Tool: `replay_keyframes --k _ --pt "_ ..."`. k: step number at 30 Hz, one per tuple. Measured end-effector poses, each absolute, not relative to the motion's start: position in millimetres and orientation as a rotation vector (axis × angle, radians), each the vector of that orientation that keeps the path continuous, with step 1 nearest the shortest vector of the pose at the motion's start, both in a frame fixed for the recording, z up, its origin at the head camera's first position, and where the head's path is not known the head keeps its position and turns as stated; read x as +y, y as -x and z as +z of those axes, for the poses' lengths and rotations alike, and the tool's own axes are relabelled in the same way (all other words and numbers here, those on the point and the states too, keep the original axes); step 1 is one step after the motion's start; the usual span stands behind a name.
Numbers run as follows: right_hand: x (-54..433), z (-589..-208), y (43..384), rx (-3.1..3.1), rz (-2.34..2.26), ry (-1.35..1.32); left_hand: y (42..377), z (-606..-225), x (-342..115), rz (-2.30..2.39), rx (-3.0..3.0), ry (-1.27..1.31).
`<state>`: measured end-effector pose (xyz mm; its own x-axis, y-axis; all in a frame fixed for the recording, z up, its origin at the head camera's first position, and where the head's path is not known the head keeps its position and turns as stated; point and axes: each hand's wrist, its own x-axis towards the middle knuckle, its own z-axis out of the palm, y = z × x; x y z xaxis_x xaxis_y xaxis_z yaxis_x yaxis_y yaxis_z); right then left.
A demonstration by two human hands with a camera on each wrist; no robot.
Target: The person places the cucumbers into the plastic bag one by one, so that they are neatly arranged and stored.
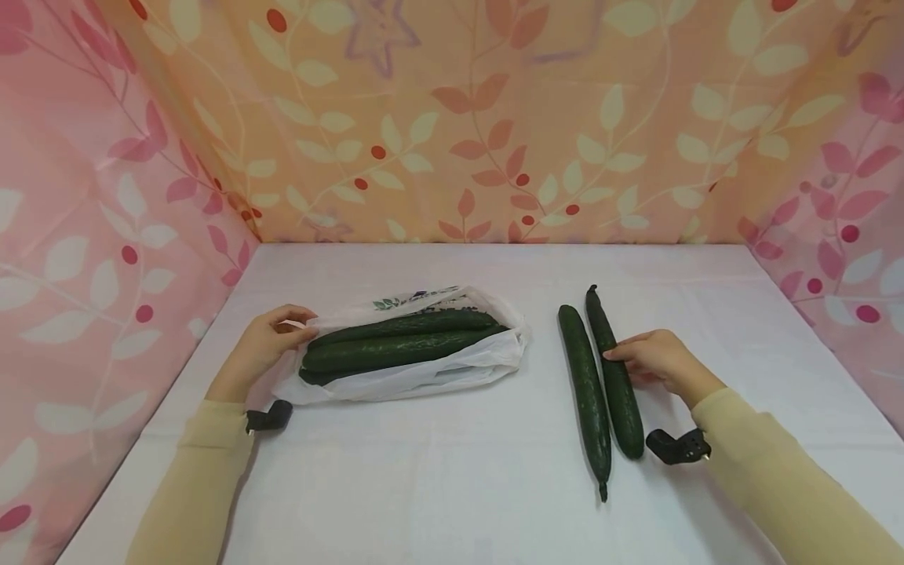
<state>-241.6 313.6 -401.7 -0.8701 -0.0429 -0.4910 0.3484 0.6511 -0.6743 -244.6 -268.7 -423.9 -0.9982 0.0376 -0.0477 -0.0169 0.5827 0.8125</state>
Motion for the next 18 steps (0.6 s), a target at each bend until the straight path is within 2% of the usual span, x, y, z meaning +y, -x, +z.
replay_keyframes --k 8,18 --pt "319 -399 245 2.329 -1.176 -0.200 249 -427 -270 1.436 2.804 0.108" --pt "299 -364 243 2.491 -1.117 0.039 250 -423 -263 1.476 2.811 0.146"
